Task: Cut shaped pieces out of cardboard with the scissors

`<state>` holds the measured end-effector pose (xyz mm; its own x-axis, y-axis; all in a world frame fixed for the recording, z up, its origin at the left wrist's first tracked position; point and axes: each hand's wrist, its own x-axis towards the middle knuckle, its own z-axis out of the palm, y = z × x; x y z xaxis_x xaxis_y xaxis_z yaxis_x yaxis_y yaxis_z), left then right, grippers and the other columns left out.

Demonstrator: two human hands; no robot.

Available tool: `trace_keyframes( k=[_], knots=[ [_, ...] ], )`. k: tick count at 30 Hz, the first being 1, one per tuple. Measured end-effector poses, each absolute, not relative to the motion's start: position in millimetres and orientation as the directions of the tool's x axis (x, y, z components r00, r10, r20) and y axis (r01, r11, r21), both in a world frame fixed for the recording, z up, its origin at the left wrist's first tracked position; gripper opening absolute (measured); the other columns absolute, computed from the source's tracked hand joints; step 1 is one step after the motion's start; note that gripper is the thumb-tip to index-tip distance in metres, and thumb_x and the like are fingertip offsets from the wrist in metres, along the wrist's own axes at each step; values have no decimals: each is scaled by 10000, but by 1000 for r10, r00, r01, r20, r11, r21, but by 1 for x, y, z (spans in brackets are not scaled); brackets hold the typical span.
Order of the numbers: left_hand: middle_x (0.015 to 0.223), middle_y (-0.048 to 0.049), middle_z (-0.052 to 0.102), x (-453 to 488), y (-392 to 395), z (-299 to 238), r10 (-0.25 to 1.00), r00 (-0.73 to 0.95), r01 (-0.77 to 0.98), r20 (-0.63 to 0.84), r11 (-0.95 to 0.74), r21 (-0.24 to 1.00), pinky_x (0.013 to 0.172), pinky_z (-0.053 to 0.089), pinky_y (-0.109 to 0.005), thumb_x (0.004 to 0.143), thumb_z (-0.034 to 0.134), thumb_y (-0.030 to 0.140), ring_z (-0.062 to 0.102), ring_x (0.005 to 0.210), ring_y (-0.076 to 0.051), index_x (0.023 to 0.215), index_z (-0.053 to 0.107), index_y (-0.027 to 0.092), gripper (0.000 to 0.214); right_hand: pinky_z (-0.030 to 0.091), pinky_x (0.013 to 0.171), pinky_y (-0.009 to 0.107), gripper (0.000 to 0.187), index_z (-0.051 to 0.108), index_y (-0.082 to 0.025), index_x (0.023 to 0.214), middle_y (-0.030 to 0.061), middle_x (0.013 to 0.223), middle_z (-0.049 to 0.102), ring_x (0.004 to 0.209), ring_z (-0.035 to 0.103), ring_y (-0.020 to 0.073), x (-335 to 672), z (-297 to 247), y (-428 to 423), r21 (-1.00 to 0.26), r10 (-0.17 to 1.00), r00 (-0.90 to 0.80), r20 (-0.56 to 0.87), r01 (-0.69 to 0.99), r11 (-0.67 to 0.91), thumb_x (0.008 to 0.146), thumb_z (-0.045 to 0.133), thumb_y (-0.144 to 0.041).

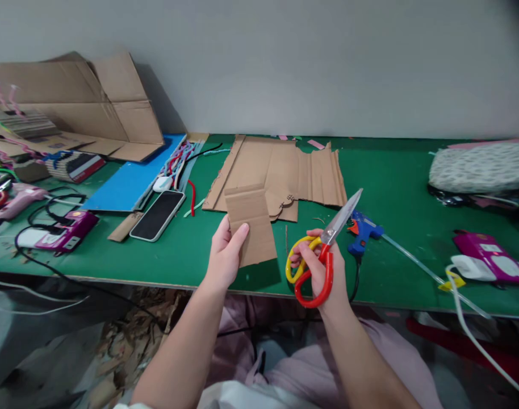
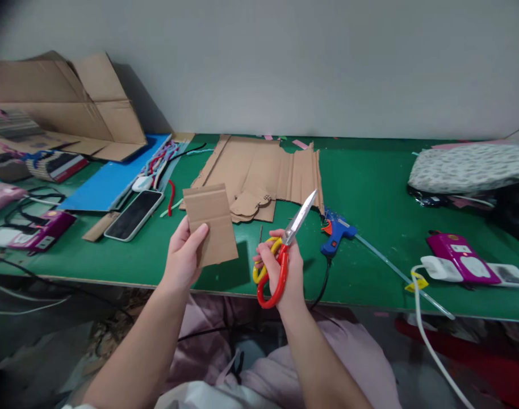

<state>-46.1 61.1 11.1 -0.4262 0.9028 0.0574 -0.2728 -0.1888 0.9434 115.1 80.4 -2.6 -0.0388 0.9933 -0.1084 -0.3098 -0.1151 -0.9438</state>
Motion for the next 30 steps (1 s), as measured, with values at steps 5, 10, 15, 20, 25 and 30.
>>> trace_keyframes(
  k=[5,10,15,20,25,30],
  knots=[
    [1112,-39,690,-49,61,11,893,-447,-271,59,-197,942,887,504,-333,821,610,338,631,1043,-229,1114,642,244,309,527,507,233,328,516,-238,971,-69,683,590,556,629,118,114,-3,80,-947,986,-107,-126,-282,-152,727,721,-320],
    [1103,-43,695,-48,61,8,891,-452,-284,37,-183,941,889,493,-319,822,602,364,610,1077,-233,1088,662,216,310,531,520,228,323,515,-239,961,-69,706,595,579,636,115,111,0,76,-949,978,-178,-111,-273,-158,716,722,-276],
    [1064,-45,708,-41,60,6,893,-451,-281,0,-142,949,857,499,-316,810,602,405,625,1040,-241,1054,674,200,327,548,537,238,353,529,-245,950,-65,707,615,611,617,117,107,2,73,-947,973,-186,-134,-264,-181,663,735,-239],
    [1044,-47,712,-33,61,6,897,-437,-351,-68,-101,931,838,504,-312,797,615,410,631,1023,-239,1038,674,189,333,553,524,238,360,536,-254,943,-70,721,593,603,584,109,106,2,72,-936,968,-198,-154,-285,-207,640,725,-212],
    [957,-69,727,-27,62,6,869,-440,-509,-228,-32,860,835,512,-346,777,598,487,642,994,-264,961,687,140,403,551,516,235,354,529,-252,952,-67,730,579,569,571,97,107,-1,73,-939,971,-204,-124,-291,-181,651,704,-189],
    [922,-103,732,-25,59,12,899,-235,-690,-369,113,715,845,517,-399,803,517,534,653,983,-293,987,687,130,476,550,509,226,356,527,-256,959,-64,742,589,586,581,100,106,-2,74,-932,968,-219,-124,-310,-190,657,705,-195]
  ],
)
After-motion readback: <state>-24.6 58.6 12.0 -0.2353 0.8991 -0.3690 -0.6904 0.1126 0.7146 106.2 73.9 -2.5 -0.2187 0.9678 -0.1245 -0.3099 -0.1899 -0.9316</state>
